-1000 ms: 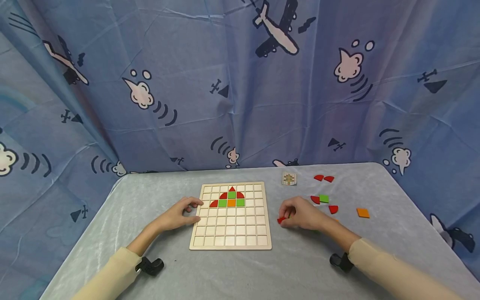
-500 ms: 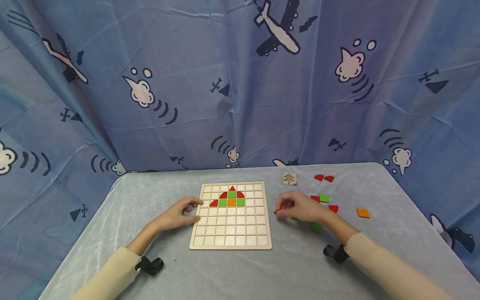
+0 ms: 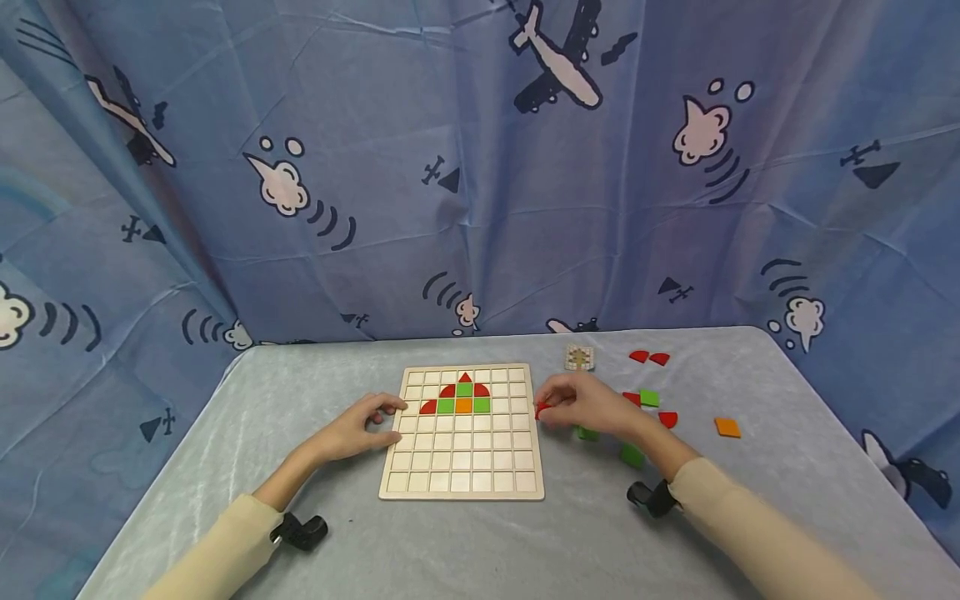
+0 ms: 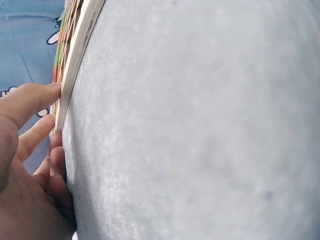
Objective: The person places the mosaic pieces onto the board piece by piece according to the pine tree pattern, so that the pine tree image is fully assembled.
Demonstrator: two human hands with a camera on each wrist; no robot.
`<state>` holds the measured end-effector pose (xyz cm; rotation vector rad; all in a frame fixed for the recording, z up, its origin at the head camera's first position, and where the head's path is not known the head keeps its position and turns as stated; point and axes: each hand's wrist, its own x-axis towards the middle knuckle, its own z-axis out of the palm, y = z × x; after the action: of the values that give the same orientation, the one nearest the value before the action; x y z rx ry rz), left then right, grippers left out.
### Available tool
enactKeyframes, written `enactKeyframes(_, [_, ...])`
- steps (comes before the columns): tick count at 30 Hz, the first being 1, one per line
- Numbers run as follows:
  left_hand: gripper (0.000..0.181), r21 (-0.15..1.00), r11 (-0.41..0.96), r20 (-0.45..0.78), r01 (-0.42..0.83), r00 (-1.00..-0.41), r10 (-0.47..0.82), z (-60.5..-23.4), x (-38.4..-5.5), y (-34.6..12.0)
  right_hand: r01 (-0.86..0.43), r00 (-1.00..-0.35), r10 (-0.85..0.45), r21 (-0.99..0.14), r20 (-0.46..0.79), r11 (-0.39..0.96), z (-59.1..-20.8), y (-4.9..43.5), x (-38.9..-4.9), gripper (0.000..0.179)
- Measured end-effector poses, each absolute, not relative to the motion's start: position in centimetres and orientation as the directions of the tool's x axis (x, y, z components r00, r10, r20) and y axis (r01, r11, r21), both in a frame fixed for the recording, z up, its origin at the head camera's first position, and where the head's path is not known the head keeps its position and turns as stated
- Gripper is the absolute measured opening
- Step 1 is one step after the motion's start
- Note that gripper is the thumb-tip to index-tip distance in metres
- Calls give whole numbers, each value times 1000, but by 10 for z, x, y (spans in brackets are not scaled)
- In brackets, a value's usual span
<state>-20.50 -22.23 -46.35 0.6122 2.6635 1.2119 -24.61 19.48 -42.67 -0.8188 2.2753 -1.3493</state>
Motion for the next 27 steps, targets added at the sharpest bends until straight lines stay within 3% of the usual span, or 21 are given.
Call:
enactKeyframes(14, [46,742,597,30,305,-905,425,-463,-206,-222,-287,-778,-628,-898,15,334,-438,188,-261,22])
enactKeyframes(21, [46,745,605,6,280,-911,413,-462,-205,-221,-258,-820,-572,-875,-26,410,-441,179,-268,17])
enactKeyframes(27, [46,744,607,6,280,-911,412,-463,-204,-221,-214,-824,-566,-913,-23,348,-440,172,-269,19])
